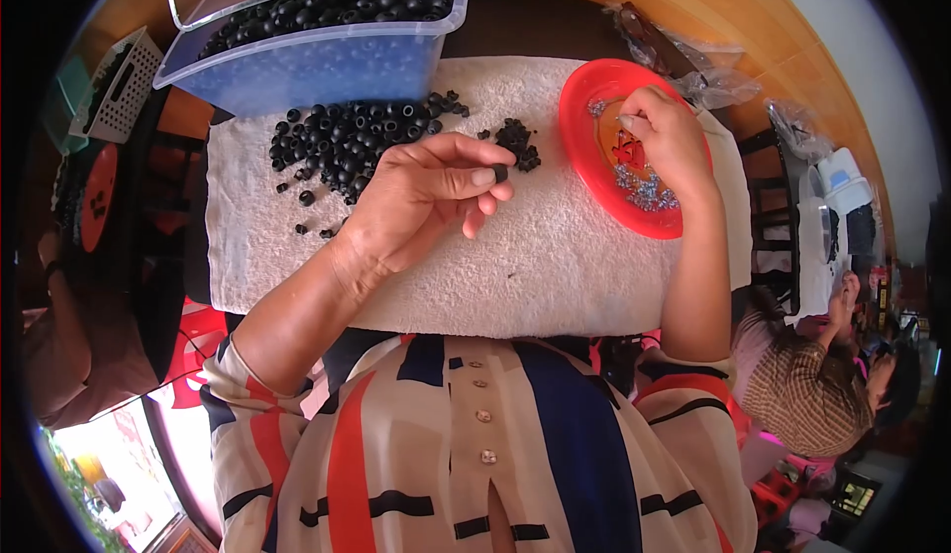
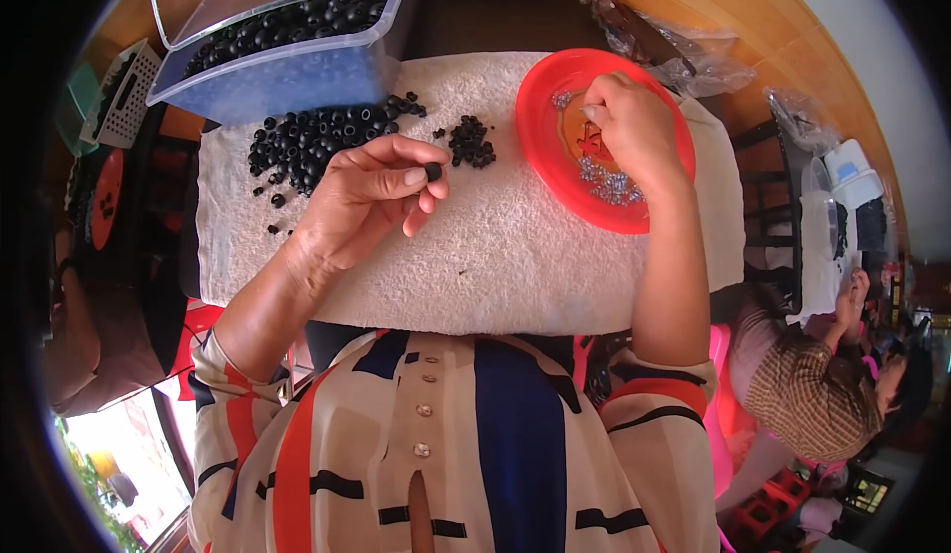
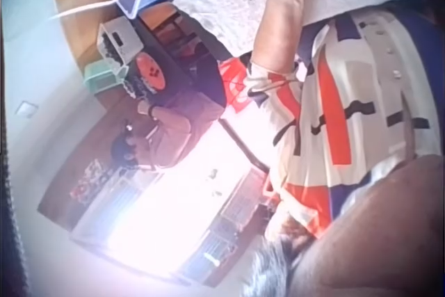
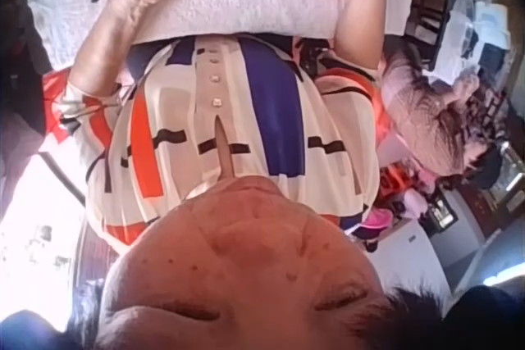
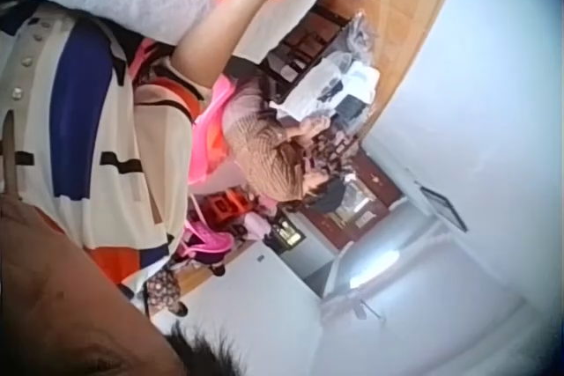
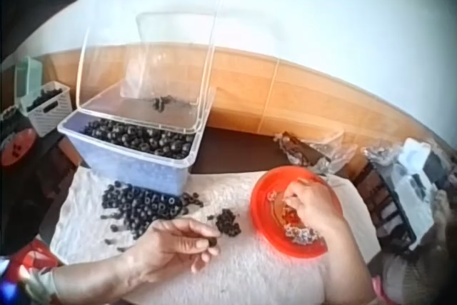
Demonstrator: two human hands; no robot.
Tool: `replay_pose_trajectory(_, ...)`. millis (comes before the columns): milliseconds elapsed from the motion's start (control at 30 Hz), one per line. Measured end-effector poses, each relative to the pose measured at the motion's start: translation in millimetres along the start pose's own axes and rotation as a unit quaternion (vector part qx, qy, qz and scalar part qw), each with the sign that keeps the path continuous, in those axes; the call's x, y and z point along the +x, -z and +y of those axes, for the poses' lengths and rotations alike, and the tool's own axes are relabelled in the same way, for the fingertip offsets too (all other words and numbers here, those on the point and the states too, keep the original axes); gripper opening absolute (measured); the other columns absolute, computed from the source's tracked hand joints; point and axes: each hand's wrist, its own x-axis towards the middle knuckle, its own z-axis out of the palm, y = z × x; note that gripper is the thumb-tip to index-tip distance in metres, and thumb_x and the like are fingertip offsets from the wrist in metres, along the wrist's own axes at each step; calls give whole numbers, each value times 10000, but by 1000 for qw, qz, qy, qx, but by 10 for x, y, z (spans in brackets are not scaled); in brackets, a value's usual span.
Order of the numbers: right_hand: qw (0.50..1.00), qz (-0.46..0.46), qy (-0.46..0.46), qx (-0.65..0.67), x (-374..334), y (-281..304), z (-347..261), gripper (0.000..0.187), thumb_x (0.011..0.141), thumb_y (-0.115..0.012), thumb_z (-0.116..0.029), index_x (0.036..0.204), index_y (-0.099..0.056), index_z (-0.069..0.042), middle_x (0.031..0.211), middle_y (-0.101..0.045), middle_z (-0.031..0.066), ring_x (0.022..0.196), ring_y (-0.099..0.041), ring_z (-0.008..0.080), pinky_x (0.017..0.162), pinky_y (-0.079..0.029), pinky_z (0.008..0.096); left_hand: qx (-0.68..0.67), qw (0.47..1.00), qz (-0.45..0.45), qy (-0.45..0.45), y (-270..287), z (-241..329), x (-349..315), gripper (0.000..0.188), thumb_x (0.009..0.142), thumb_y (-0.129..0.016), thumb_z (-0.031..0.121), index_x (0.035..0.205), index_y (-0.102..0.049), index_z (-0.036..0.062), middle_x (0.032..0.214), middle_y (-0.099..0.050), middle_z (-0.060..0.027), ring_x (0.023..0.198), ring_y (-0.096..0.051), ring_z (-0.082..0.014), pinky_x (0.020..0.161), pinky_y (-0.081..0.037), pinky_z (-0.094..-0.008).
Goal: Sorting and inspecting small black plastic components on a table.
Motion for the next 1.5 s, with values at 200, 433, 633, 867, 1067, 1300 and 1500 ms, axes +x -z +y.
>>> replay_pose_trajectory(200,993,22,1,114,-24,-34,37,92,818,-634,-22,908,-617,-8,805,-650,115,764,-638,242,711,-485,334,6,1000,15,16,-4,17,-12,166,914,-606,17,1065,-658,-28,873,-673,-96,722,-621,-129,567,-503,-248)
replay_pose_trajectory(433,990,-60,-42,118,-73,127,-76,122,742,-713,-93,817,-649,-20,785,-662,116,724,-650,261,647,-473,367,9,1000,20,3,2,8,-20,166,908,-613,15,1061,-661,-28,868,-671,-87,721,-615,-127,566,-500,-244)
replay_pose_trajectory(633,983,-165,-36,74,-141,211,-253,151,694,-731,-109,760,-630,-19,739,-633,128,693,-633,273,628,-456,395,27,999,21,3,-15,10,-24,179,899,-627,21,1066,-660,-33,861,-666,-84,721,-611,-123,569,-503,-240)
replay_pose_trajectory(867,995,-84,46,10,-133,81,-304,84,775,-668,-51,787,-604,3,666,-608,72,641,-606,165,608,-453,319,27,999,21,-2,-25,19,-20,181,900,-625,19,1064,-656,-51,866,-663,-89,730,-610,-129,575,-507,-247)
replay_pose_trajectory(1067,897,-27,-12,440,-148,104,-516,44,870,-633,-25,914,-635,-23,835,-635,-13,774,-589,62,686,-463,222,2,1000,9,-8,-2,3,-2,197,907,-620,24,1076,-643,-73,895,-669,-120,742,-624,-149,579,-516,-265)
replay_pose_trajectory(1300,797,-65,-1,600,-267,-30,-1228,83,895,-629,-11,976,-632,2,886,-645,21,846,-602,83,788,-474,217,-73,997,-11,-16,79,-13,11,177,923,-605,36,1063,-627,-70,905,-666,-130,740,-626,-163,589,-517,-279)
replay_pose_trajectory(1500,770,-37,-23,636,-274,-133,-1393,78,911,-608,-28,973,-625,17,863,-652,51,822,-626,110,809,-487,253,-86,996,-7,-39,84,-2,12,150,934,-581,40,1059,-615,-35,912,-662,-109,768,-627,-151,591,-501,-272)
